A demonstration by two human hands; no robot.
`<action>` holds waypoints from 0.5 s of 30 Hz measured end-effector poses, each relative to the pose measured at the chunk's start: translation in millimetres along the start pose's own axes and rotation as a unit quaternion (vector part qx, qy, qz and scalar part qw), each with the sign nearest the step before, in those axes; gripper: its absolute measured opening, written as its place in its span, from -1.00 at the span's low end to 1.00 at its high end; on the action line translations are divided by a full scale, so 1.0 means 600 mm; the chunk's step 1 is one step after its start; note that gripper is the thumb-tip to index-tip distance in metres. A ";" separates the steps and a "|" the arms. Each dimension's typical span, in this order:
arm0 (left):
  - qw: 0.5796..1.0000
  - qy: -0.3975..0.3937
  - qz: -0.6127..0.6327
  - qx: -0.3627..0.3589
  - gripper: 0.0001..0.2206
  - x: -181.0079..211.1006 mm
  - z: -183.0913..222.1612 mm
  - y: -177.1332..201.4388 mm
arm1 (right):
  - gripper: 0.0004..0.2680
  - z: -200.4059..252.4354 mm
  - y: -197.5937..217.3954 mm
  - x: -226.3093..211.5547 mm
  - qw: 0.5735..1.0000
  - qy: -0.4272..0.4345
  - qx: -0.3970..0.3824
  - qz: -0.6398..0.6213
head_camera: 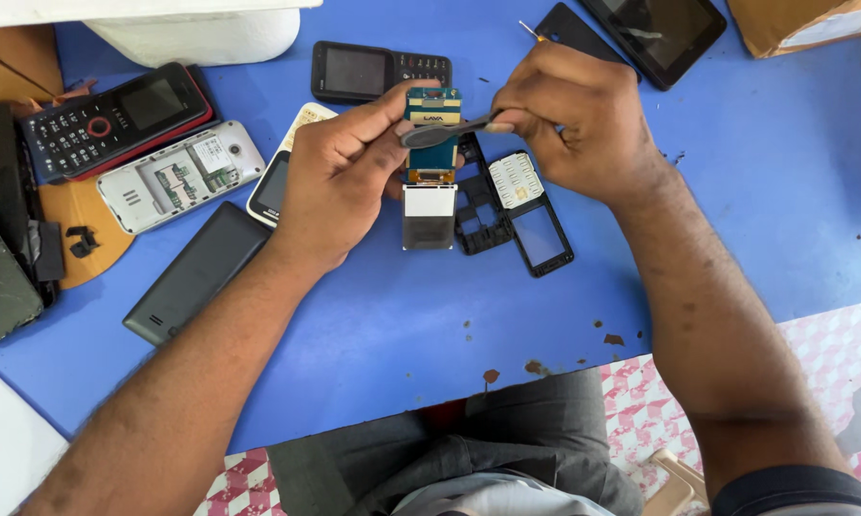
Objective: The person uses a toothbrush to clean the interior of a disassembled mobile phone casing and then cleans the exposed circuit board and keypad assembly. The person holds the components and brushes them thoroughly.
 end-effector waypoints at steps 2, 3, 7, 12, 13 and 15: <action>1.000 0.007 0.015 -0.014 -0.67 -0.001 0.002 -0.003 | -0.95 0.004 -0.001 0.001 1.000 -0.012 0.019 0.007; 0.999 0.010 0.024 -0.019 -0.66 -0.002 0.003 -0.005 | -0.94 0.003 0.007 -0.001 0.999 -0.007 0.038 0.024; 0.999 -0.030 -0.033 -0.010 -0.67 0.004 0.003 -0.005 | -0.92 -0.004 0.007 -0.017 0.999 0.009 0.046 0.003; 0.999 -0.018 -0.042 0.014 -0.68 0.002 0.004 0.003 | -0.90 -0.024 0.030 -0.039 0.997 0.023 0.066 0.035; 1.000 -0.023 -0.019 0.005 -0.67 0.005 0.004 -0.001 | -0.89 -0.026 0.033 -0.044 0.997 0.026 0.066 0.026; 0.999 -0.030 0.025 -0.014 -0.67 0.009 0.004 -0.010 | -0.93 -0.023 0.018 -0.045 0.998 -0.007 0.049 0.043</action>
Point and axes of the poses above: each hand's wrist, its own z-axis away from the middle knuckle, its own y-axis out of the back of the hand, x = y × z, the point moved 9 cm from there along -z, towards the middle knuckle, and after that the axes turned 6 degrees about -y, right-handed, at the moved point
